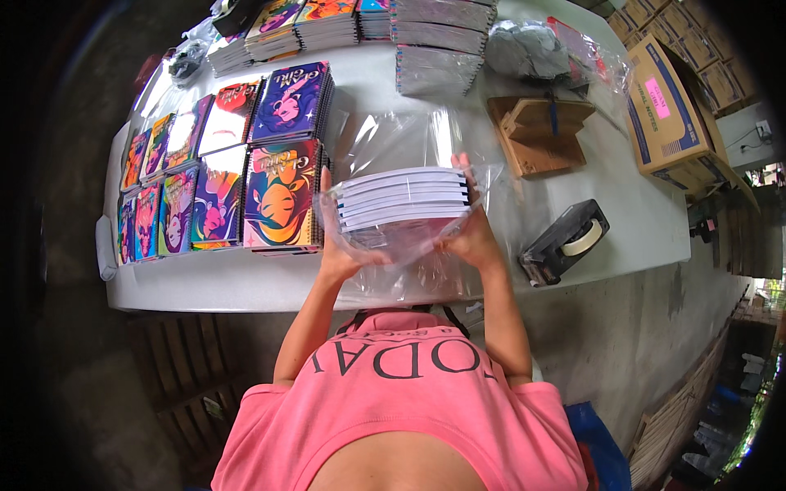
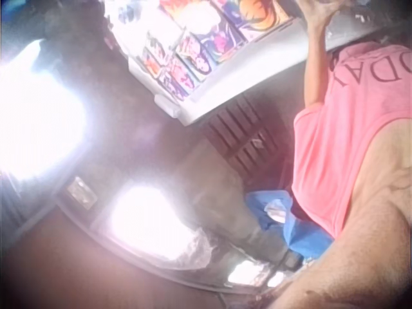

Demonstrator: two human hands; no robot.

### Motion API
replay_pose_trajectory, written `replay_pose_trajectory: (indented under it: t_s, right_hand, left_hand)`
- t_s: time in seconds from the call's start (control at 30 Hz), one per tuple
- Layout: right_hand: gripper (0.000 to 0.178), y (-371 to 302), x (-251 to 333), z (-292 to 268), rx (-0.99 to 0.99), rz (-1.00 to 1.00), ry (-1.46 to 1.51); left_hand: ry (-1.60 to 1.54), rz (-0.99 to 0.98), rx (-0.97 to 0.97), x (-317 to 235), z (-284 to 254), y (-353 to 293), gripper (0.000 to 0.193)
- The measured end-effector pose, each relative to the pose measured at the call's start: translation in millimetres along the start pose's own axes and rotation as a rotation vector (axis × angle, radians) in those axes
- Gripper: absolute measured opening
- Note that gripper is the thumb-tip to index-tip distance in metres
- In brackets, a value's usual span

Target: The person gathers notebooks into stacks, places each stack into a clear plastic sleeve, and seals the sleeves with tape.

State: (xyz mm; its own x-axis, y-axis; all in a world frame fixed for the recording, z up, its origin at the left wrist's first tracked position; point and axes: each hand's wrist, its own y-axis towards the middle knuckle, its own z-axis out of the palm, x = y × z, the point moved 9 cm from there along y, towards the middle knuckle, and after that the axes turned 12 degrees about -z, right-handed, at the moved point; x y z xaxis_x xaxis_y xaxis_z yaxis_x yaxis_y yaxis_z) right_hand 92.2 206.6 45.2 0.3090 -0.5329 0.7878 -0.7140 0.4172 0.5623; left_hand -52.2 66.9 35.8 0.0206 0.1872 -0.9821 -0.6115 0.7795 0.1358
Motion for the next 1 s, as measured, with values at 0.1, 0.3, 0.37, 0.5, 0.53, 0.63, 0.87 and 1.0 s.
replay_pose_trajectory:
  t_s: [0.1, 0.3, 0.37, 0.5, 0.53, 0.63, 0.87, 1.0]
  right_hand:
    - [0.128, -8.1, 10.0, -9.9, -0.089, 0.023, -0.011]
    - [0.100, -29.8, 26.9, -9.4, -0.089, -0.063, -0.102]
    - [0.092, -27.3, 26.5, -15.9, -0.218, -0.021, -0.002]
    - [0.080, -18.4, 34.6, -20.4, -0.158, -0.041, -0.184]
    - [0.077, -14.9, 39.6, -15.9, -0.081, -0.071, -0.304]
    - [0.068, 2.4, 52.8, -6.2, 0.091, -0.117, -0.493]
    - [0.065, 15.1, 52.8, -1.4, 0.265, -0.075, -0.520]
    - [0.066, 13.5, 54.9, 2.6, 0.325, -0.119, -0.604]
  left_hand:
    - [0.307, 0.276, -0.103, -16.7, -18.7, -11.6, 0.145]
    - [0.908, 0.661, 0.028, -41.1, -5.8, -37.3, 0.077]
    - [0.982, 0.594, 0.096, -51.3, 0.2, -26.0, 0.059]
    - [1.094, 0.478, 0.387, -61.2, 16.8, -4.6, 0.075]
    - [1.119, 0.466, 0.450, -62.3, 20.9, -1.5, 0.077]
    - [1.195, 0.446, 0.590, -61.3, 31.4, 3.0, 0.084]
    - [1.090, 0.402, 0.764, -57.6, 37.8, 14.3, 0.086]
    - [1.059, 0.362, 0.855, -58.1, 40.9, 14.1, 0.091]
